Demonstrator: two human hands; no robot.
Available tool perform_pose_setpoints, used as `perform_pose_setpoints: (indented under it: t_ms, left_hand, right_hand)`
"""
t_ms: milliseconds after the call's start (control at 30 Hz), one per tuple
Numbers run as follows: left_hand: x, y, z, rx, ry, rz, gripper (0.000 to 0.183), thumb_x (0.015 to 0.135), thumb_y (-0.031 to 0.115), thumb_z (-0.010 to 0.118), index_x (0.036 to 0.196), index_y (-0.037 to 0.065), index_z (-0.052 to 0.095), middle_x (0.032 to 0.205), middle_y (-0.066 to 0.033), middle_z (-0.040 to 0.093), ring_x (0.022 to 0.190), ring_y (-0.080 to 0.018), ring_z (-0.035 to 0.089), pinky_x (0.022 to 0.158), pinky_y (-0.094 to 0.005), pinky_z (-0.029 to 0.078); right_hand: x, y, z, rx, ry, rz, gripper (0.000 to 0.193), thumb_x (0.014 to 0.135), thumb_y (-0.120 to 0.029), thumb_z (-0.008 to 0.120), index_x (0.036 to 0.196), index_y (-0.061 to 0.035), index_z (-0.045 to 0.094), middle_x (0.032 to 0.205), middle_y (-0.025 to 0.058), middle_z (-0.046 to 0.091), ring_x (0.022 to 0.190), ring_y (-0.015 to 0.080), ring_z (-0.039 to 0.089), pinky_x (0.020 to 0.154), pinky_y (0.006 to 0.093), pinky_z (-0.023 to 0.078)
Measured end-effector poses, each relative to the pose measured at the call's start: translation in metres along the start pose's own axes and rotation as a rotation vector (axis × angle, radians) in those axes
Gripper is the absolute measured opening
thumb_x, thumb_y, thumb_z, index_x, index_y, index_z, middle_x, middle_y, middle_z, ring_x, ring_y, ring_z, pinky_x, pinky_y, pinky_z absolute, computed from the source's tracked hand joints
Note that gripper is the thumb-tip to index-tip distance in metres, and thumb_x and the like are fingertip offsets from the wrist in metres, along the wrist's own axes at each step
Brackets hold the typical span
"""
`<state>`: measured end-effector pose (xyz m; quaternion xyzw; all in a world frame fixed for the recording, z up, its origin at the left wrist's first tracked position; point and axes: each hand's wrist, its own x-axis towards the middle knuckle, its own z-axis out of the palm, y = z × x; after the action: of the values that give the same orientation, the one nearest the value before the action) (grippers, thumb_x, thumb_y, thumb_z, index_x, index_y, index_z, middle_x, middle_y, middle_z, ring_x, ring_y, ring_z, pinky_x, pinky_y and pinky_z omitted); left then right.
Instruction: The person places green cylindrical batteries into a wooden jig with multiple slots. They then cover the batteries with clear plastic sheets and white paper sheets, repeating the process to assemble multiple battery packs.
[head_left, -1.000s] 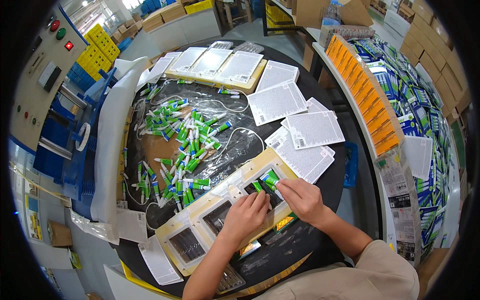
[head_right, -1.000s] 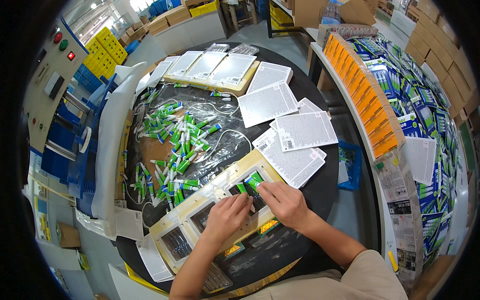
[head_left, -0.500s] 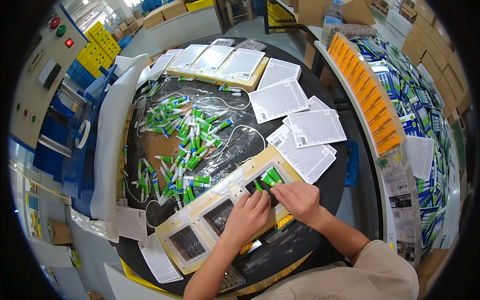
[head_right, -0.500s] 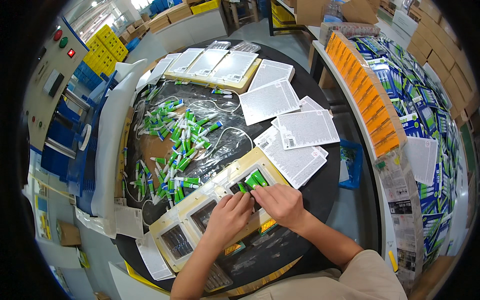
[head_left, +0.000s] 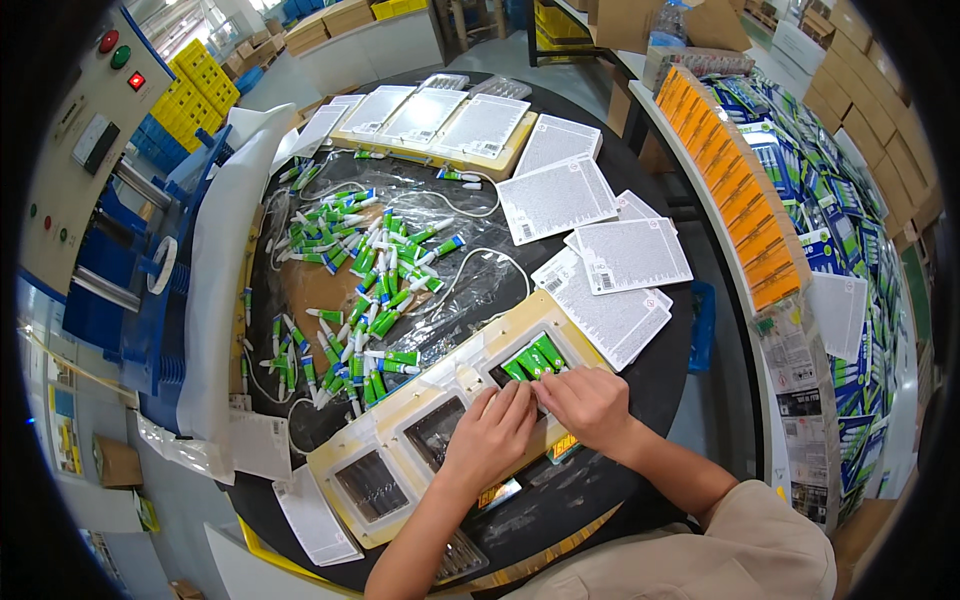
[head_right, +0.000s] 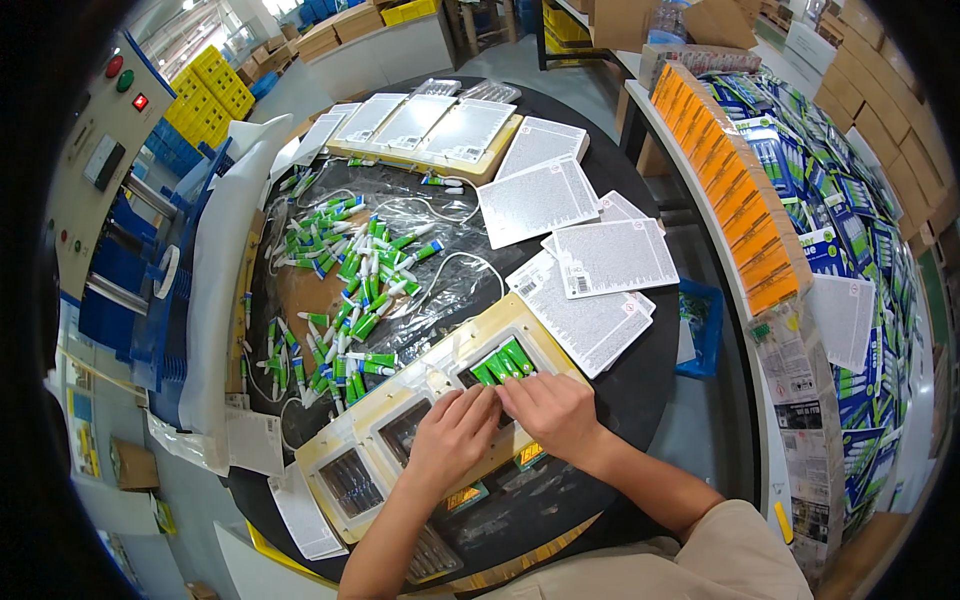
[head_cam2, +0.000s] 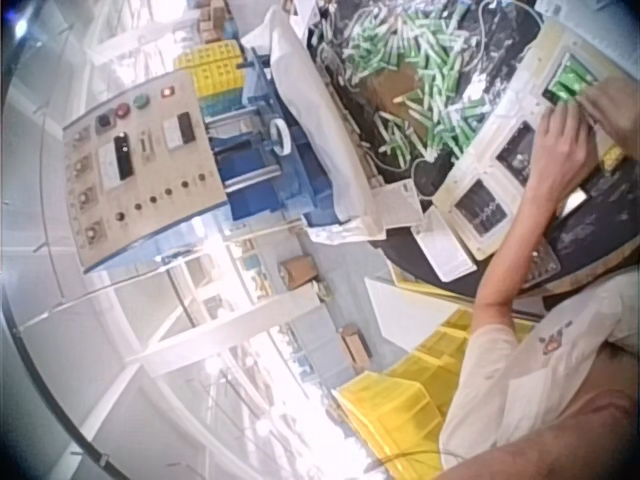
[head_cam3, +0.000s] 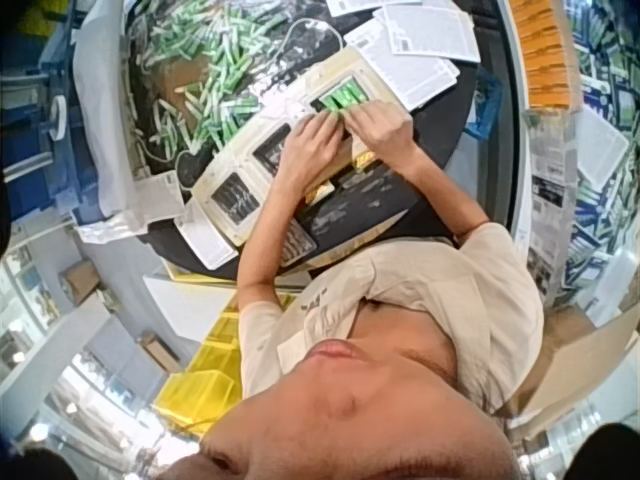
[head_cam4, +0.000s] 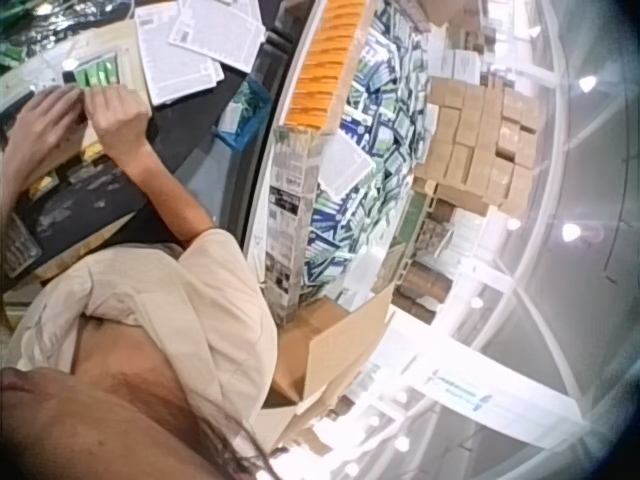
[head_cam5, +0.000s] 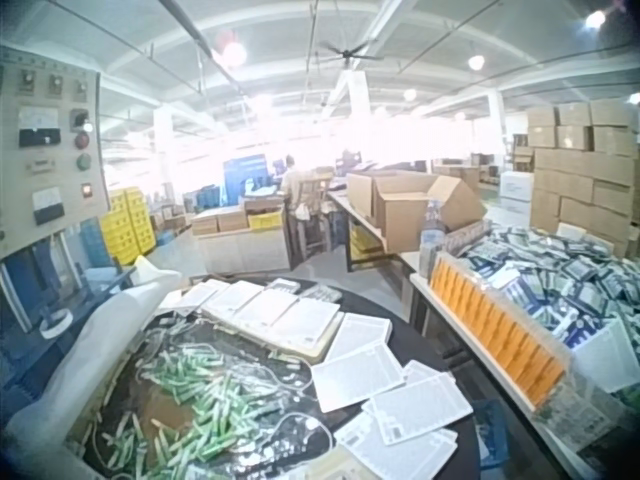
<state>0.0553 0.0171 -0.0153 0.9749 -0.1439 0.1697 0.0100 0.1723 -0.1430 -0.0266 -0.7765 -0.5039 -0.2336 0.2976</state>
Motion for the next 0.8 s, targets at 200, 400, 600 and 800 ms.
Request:
perform_pose_setpoints:
  t_ms: [200, 400, 600, 800]
  left_hand:
    - [-0.007, 0.0, -0.002, -0.018, -0.05, -0.024, 0.035, 0.089, 0.015, 0.063, 0.121, 0.001, 0.07, 0.133, -0.0124, 0.065, 0.122, -0.0238, 0.062, 0.109, -0.0417, 0.047]
    - [-0.012, 0.002, -0.01, -0.022, -0.096, -0.057, 0.043, 0.096, 0.024, 0.061, 0.135, 0.005, 0.063, 0.146, -0.0087, 0.059, 0.136, -0.0224, 0.055, 0.117, -0.0454, 0.039]
    - [-0.012, 0.006, -0.01, -0.078, -0.191, -0.14, 0.058, 0.103, 0.042, 0.056, 0.148, 0.006, 0.053, 0.157, -0.0069, 0.049, 0.147, -0.0216, 0.043, 0.123, -0.0493, 0.029]
    - [-0.019, 0.007, -0.006, -0.083, -0.213, -0.159, 0.062, 0.103, 0.046, 0.054, 0.15, 0.006, 0.05, 0.157, -0.0079, 0.048, 0.147, -0.0222, 0.042, 0.124, -0.0508, 0.026]
  right_hand:
    - [0.003, -0.01, -0.006, 0.007, -0.06, 0.048, 0.01, 0.082, -0.014, 0.078, 0.085, -0.0057, 0.073, 0.086, 0.0036, 0.066, 0.077, 0.0206, 0.063, 0.058, 0.0322, 0.05]
    - [0.027, 0.004, -0.018, 0.07, -0.054, 0.108, 0.011, 0.082, -0.009, 0.077, 0.091, -0.0047, 0.074, 0.09, 0.0046, 0.066, 0.081, 0.0235, 0.063, 0.062, 0.0343, 0.053]
    - [0.034, 0.009, -0.014, 0.106, -0.182, -0.023, 0.026, 0.082, -0.007, 0.075, 0.108, -0.0042, 0.074, 0.112, 0.0071, 0.07, 0.101, 0.0263, 0.064, 0.082, 0.0394, 0.054]
    - [0.013, 0.005, -0.004, 0.012, -0.274, -0.09, 0.025, 0.085, -0.011, 0.067, 0.108, -0.003, 0.074, 0.122, 0.0072, 0.07, 0.118, 0.0244, 0.061, 0.107, 0.0479, 0.044]
